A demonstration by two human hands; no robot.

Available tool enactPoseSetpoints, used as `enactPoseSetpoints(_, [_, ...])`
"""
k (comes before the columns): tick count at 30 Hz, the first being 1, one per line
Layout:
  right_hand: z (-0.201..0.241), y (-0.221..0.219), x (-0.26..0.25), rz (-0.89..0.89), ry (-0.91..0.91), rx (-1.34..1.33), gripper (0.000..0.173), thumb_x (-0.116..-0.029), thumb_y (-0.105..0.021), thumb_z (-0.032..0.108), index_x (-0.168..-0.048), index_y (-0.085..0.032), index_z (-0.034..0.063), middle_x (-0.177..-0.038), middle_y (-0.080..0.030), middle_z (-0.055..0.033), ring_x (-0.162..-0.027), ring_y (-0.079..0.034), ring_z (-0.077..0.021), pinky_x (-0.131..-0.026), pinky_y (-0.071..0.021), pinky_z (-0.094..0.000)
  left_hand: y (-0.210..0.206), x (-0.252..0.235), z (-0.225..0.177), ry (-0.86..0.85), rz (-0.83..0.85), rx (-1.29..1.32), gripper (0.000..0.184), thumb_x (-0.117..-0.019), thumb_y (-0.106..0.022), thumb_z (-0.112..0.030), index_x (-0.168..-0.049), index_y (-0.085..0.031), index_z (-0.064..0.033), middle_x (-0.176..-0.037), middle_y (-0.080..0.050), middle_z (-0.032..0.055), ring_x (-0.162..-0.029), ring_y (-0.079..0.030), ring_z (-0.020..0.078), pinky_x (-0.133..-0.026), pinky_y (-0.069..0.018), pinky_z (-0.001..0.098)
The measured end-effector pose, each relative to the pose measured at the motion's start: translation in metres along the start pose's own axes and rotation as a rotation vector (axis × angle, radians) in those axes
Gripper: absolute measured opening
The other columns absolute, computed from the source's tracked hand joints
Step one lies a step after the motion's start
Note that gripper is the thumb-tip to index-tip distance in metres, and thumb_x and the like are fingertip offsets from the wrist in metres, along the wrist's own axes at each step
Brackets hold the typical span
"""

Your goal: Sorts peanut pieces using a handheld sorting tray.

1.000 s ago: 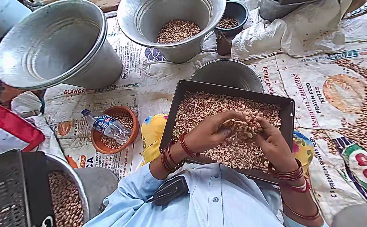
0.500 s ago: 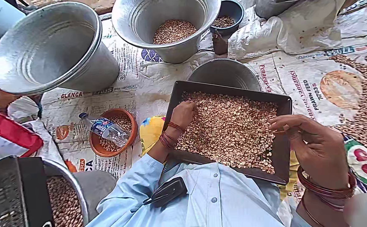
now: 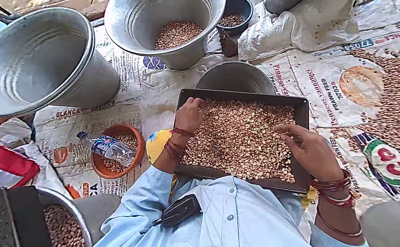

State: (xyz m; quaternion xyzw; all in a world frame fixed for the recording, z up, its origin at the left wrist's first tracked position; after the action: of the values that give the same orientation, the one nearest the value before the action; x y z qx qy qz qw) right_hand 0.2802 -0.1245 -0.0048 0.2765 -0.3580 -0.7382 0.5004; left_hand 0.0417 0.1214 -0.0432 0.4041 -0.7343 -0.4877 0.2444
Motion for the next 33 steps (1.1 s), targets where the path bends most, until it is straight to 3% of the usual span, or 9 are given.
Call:
enactPoseSetpoints(3, [-0.03, -0.022, 0.0, 0.279, -0.319, 0.135, 0.038, -0.1029, -0.063, 0.024, -0.139, -0.061, 0.0118, -0.129, -0.067, -0.019, -0.114, -0.066, -0.0411, -0.093, -0.0492, -0.065, -0.01, -0.003, 0.013, 0.072, 0.04, -0.129, 0.038, -0.0915, -0.074, -0.012, -0.128, -0.067, -0.0013, -0.123, -0.064, 0.0279, -0.112, -0.062, 0.0509, -0.084, -0.0511, 0.0676])
enactPoseSetpoints(7, [-0.027, -0.065, 0.008, 0.532, -0.438, 0.232, 0.064, -0.0961, -0.073, 0.029, -0.151, -0.048, 0.006, -0.143, -0.054, -0.0278, -0.125, -0.057, -0.0494, -0.097, -0.0473, -0.0659, -0.044, 0.008, -0.012, -0.002, 0.213, -0.171, 0.039, -0.0904, -0.071, -0.004, -0.129, -0.065, 0.0, -0.128, -0.063, 0.0264, -0.12, -0.059, 0.0488, -0.087, -0.0521, 0.0655])
enactPoseSetpoints(13, [0.023, -0.123, 0.018, 0.59, -0.356, 0.0, 0.086, -0.0886, -0.075, 0.018, -0.16, -0.029, 0.0008, -0.15, -0.045, -0.0282, -0.115, -0.064, -0.0424, -0.094, -0.0527, -0.0548, -0.092, 0.061, -0.079, -0.119, 0.611, -0.014, 0.063, -0.0877, -0.062, 0.003, -0.149, -0.046, 0.0054, -0.142, -0.056, 0.0277, -0.126, -0.06, 0.0437, -0.104, -0.0469, 0.0585])
enactPoseSetpoints(16, [0.031, -0.126, 0.016, 0.416, -0.288, -0.364, 0.092, -0.0816, -0.078, 0.012, -0.158, -0.029, -0.0068, -0.15, -0.048, -0.0292, -0.136, -0.052, -0.0392, -0.113, -0.0412, -0.0503, -0.097, 0.075, -0.076, -0.033, 0.646, 0.542, 0.06, -0.0818, -0.072, -0.003, -0.138, -0.052, 0.0084, -0.125, -0.066, 0.0185, -0.117, -0.065, 0.0216, -0.104, -0.0499, 0.0402])
enactPoseSetpoints(18, [0.038, -0.117, 0.012, 0.318, -0.235, -0.559, 0.086, -0.084, -0.078, 0.014, -0.154, -0.035, -0.0108, -0.149, -0.051, -0.0301, -0.14, -0.05, -0.0347, -0.118, -0.0362, -0.045, -0.09, 0.084, -0.072, 0.153, 0.63, 0.952, 0.049, -0.0822, -0.067, 0.005, -0.128, -0.051, 0.0056, -0.109, -0.068, 0.003, -0.098, -0.066, 0.0028, -0.089, -0.0567, 0.0241])
enactPoseSetpoints(20, [0.046, -0.102, 0.005, 0.269, -0.164, -0.654, 0.066, -0.0856, -0.072, 0.008, -0.144, -0.049, -0.011, -0.135, -0.062, -0.025, -0.127, -0.06, -0.0248, -0.11, -0.0446, -0.0385, -0.073, 0.087, -0.068, 0.313, 0.565, 1.133, 0.048, -0.0835, -0.062, 0.01, -0.128, -0.046, 0.0002, -0.104, -0.066, -0.0035, -0.092, -0.066, -0.0004, -0.083, -0.0581, 0.0215])
enactPoseSetpoints(24, [0.059, -0.056, -0.009, 0.12, 0.075, -0.641, 0.039, -0.0847, -0.059, -0.003, -0.123, -0.067, -0.0011, -0.108, -0.071, -0.0093, -0.094, -0.068, -0.0105, -0.083, -0.0579, -0.0331, -0.027, 0.071, -0.066, 0.191, 0.386, 1.287, 0.039, -0.0758, -0.057, 0.013, -0.102, -0.063, -0.0149, -0.088, -0.074, -0.0124, -0.081, -0.069, -0.0015, -0.075, -0.0597, 0.0199])
enactPoseSetpoints(27, [0.07, -0.013, -0.012, 0.0, 0.245, -0.486, 0.031, -0.0863, -0.057, -0.003, -0.112, -0.072, 0.0077, -0.101, -0.069, -0.0023, -0.084, -0.066, -0.007, -0.072, -0.0572, -0.0275, 0.008, 0.056, -0.064, -0.08, 0.326, 1.172, 0.043, -0.0812, -0.06, 0.005, -0.118, -0.068, -0.0168, -0.105, -0.074, -0.0099, -0.091, -0.07, 0.0016, -0.079, -0.0599, 0.0209])
enactPoseSetpoints(33, [0.077, 0.019, 0.004, 0.189, 0.392, -0.587, 0.02, -0.1012, -0.055, 0.006, -0.113, -0.071, 0.0051, -0.122, -0.069, -0.0041, -0.103, -0.068, -0.0059, -0.082, -0.0606, -0.0212, 0.049, 0.049, -0.065, -0.321, 0.299, 1.019, 0.041, -0.0962, -0.051, 0.0, -0.133, -0.063, -0.0148, -0.123, -0.072, 0.0001, -0.091, -0.074, 0.0109, -0.069, -0.064, 0.0248])
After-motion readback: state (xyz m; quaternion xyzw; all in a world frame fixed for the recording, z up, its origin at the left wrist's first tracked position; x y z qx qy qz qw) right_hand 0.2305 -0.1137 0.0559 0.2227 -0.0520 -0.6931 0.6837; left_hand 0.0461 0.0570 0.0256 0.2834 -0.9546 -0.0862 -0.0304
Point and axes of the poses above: each hand's wrist, its own x-axis away from the middle knuckle, its own y-axis out of the back of the hand, z = x × y, the point moved 8 cm from there along -x, towards the middle knuckle
